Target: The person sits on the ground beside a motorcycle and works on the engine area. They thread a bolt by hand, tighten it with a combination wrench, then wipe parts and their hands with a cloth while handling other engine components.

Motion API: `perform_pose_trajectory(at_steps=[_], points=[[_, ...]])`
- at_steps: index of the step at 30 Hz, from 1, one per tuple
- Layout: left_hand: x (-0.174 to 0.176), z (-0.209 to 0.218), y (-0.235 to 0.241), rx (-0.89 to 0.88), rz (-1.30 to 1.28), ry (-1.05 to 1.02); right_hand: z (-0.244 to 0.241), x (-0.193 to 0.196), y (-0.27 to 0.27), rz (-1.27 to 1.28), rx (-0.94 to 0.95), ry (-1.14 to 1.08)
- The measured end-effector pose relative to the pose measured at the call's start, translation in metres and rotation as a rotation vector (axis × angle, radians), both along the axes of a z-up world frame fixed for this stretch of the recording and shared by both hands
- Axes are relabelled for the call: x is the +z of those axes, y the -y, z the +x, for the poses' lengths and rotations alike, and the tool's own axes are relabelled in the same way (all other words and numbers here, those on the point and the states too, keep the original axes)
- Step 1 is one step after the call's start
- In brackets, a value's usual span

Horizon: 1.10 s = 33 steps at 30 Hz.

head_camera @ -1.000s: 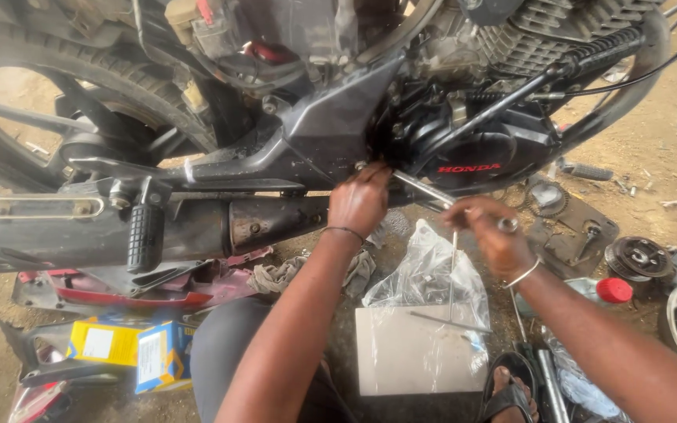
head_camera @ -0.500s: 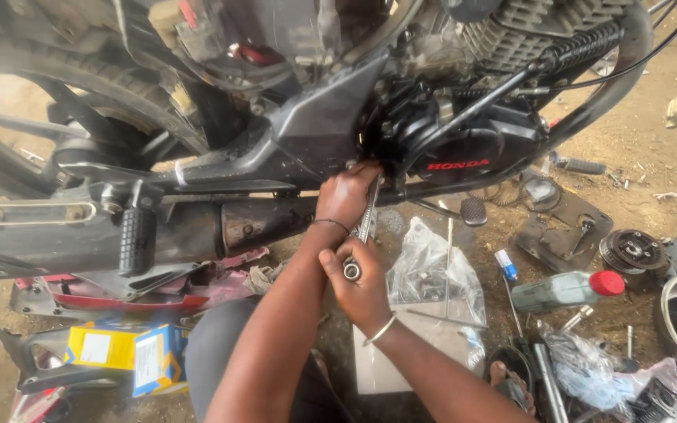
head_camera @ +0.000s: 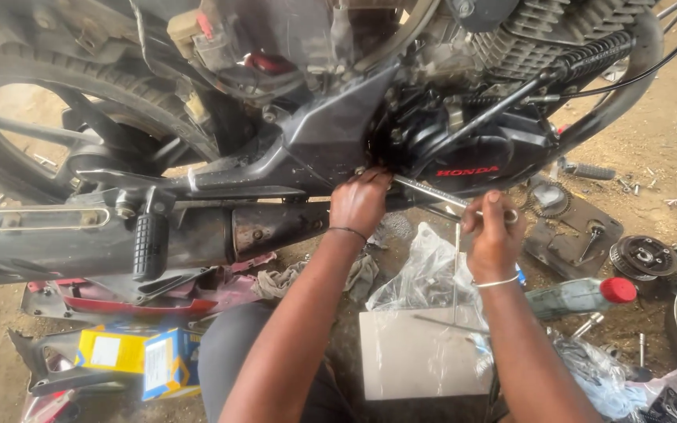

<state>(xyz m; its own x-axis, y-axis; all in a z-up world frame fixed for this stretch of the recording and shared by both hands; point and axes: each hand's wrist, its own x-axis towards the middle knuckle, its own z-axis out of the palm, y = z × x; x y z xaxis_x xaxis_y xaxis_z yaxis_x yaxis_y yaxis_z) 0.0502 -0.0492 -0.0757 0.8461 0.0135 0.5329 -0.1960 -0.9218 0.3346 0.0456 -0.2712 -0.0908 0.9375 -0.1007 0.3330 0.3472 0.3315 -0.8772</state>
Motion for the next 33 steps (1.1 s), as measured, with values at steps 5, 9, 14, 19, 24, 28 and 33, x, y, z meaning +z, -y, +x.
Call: perform_pose_trajectory(at_steps=[5, 9, 14, 19, 24, 28, 33], points=[[0.020, -0.001, -0.007, -0.051, -0.031, -0.168, -0.039, -0.004, -0.043, -0.019, -0.193, -0.196], [0.022, 0.000, -0.010, -0.067, 0.020, -0.210, -0.094, -0.049, -0.093, -0.238, -0.127, -0.011], [0.000, 0.008, -0.028, -0.188, 0.114, 0.008, -0.122, -0.021, -0.136, -0.674, 0.016, 0.233], [-0.004, 0.003, -0.032, -0.210, 0.115, 0.030, -0.117, -0.013, -0.132, -0.837, 0.089, 0.291], [-0.004, 0.004, -0.025, -0.135, 0.005, 0.161, -0.097, -0.001, -0.098, -0.701, 0.113, 0.414], [-0.001, -0.002, -0.019, -0.101, -0.042, 0.108, -0.049, -0.036, -0.040, -0.439, -0.024, 0.278], [0.001, 0.002, -0.014, -0.106, -0.079, 0.012, 0.014, -0.020, 0.016, 0.034, 0.055, -0.003]])
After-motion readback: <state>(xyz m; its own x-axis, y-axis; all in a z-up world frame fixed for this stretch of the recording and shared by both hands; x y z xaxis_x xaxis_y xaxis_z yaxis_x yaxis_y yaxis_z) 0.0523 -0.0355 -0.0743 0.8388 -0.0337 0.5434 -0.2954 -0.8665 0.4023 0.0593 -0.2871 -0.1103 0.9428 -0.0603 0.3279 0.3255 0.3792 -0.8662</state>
